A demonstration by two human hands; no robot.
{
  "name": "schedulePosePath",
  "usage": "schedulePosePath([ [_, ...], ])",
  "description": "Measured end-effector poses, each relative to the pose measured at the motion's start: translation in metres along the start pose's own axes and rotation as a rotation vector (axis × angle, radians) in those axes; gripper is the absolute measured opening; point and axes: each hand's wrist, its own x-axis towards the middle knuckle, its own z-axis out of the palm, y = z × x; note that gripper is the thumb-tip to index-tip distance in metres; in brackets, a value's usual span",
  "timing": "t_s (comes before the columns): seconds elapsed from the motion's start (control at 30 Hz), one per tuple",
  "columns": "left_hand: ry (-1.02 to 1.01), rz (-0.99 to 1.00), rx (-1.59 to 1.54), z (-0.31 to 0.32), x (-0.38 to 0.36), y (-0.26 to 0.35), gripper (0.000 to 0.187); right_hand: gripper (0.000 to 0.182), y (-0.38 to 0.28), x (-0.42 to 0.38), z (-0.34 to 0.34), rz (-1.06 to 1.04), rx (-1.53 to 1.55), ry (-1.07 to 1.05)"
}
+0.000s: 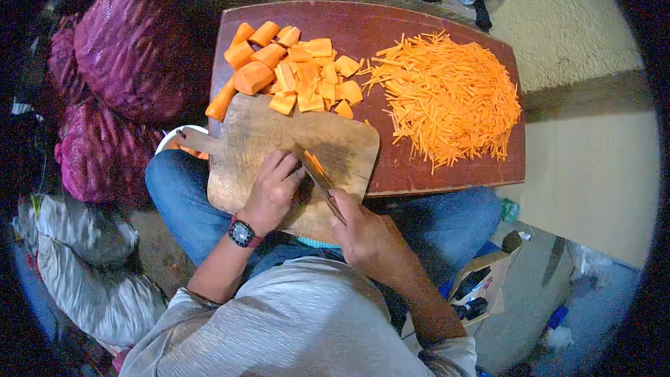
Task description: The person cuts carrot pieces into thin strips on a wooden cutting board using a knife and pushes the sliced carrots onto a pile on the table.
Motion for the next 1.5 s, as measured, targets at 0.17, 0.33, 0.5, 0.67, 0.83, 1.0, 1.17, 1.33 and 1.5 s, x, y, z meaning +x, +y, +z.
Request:
schedulePosePath([
  [0.17, -0.003, 0.008, -0.004, 0.000, 0.000, 0.003, 0.043, 0.045, 0.001, 0.023, 0.007, -0.079, 0.018, 0.036],
  [0.33, -0.005, -0.052, 0.020, -0.002, -0.003, 0.003, 0.045, 0.047, -0.005, -0.004, -0.002, 0.016, 0.031, 0.001],
  [0.5, 0.014, -0.051, 0.007, 0.001, -0.003, 0.002, 0.047, 0.048, 0.006, 0.028, 0.012, 0.005, 0.001, -0.010],
  [0.67, 0.063, -0.021, 0.014, -0.001, -0.005, 0.000, 0.044, 0.048, 0.007, 0.013, 0.005, -0.062, 0.002, -0.027],
  [0.83, 0.035, -0.046, -0.013, -0.003, -0.005, 0.003, 0.043, 0.048, 0.002, 0.022, 0.014, -0.031, -0.058, 0.015],
  [1.0, 0.079, 0.011, 0.002, -0.003, -0.005, -0.001, 0.038, 0.048, 0.004, 0.024, 0.008, -0.112, -0.044, 0.062],
  [1.17, 0.053, -0.016, -0.009, -0.003, -0.007, 0.001, 0.038, 0.045, 0.007, 0.001, 0.009, -0.064, -0.072, 0.089],
  [1.33, 0.090, -0.028, -0.060, -0.001, -0.008, -0.002, 0.046, 0.044, -0.011, 0.035, 0.009, -0.026, -0.063, 0.003],
  [1.5, 0.090, -0.058, -0.037, -0.003, -0.007, 0.002, 0.041, 0.043, -0.001, 0.016, 0.011, -0.073, -0.067, 0.034],
])
